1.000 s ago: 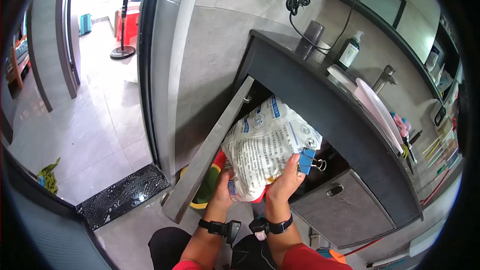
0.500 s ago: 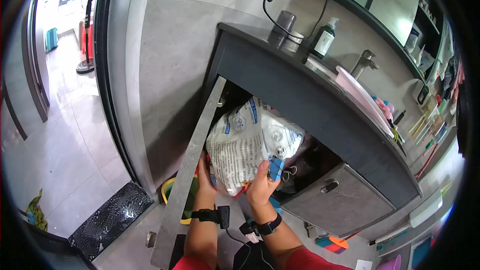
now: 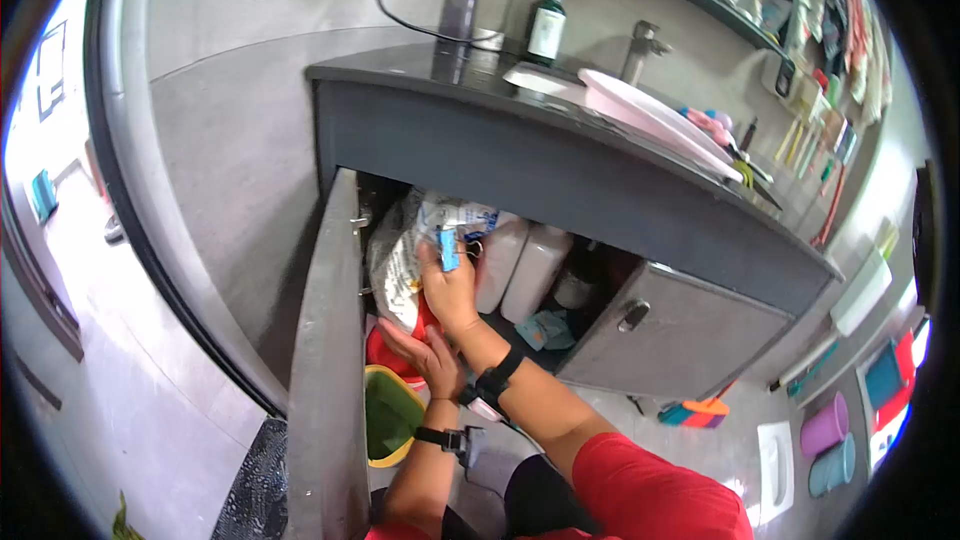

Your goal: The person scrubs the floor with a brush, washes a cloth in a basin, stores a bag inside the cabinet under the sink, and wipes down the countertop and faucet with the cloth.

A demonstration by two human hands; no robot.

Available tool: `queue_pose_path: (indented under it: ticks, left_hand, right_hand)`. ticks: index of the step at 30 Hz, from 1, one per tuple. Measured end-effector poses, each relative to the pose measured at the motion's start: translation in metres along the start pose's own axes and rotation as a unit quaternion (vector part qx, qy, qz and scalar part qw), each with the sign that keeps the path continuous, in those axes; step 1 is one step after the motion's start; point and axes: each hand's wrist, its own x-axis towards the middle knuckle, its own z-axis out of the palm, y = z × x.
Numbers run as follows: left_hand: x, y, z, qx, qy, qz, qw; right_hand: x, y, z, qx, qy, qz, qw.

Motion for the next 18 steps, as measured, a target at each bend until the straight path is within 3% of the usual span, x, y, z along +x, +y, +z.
queue_pose_path:
  ticks: [3, 5, 9, 11, 12, 15, 16, 18]
  left_hand:
    - [0.004, -0.005, -0.004, 0.092, -0.029, 0.077, 0.992]
    - [0.007, -0.008, 0.002, 0.145, -0.011, 0.082, 0.986]
    - [0.024, 0.003, 0.017, 0.18, -0.043, 0.061, 0.981]
    - [0.036, 0.005, 0.029, 0.179, -0.062, 0.037, 0.981]
    - [0.044, 0.001, 0.038, 0.142, -0.073, -0.009, 0.987]
    - [0.067, -0.062, 0.073, 0.358, -0.124, 0.07, 0.923]
    - [0.067, -0.061, 0.072, 0.379, -0.132, 0.099, 0.911]
    - [0.066, -0.041, 0.067, 0.4, -0.138, 0.128, 0.897]
  right_hand:
    - [-0.004, -0.017, -0.018, 0.042, -0.083, -0.007, 0.996]
    - [-0.002, -0.002, -0.02, -0.025, -0.106, -0.044, 0.993]
    - [0.025, 0.009, -0.021, -0.12, -0.269, 0.123, 0.948]
    - [0.027, 0.036, -0.002, -0.169, -0.106, -0.017, 0.98]
    - [0.035, 0.041, -0.003, -0.191, -0.188, 0.031, 0.963]
    - [0.035, 0.05, -0.005, -0.123, -0.186, 0.084, 0.971]
    - [0.028, 0.058, -0.002, -0.152, -0.109, 0.006, 0.982]
    - [0.008, 0.048, -0.013, -0.138, -0.124, 0.003, 0.983]
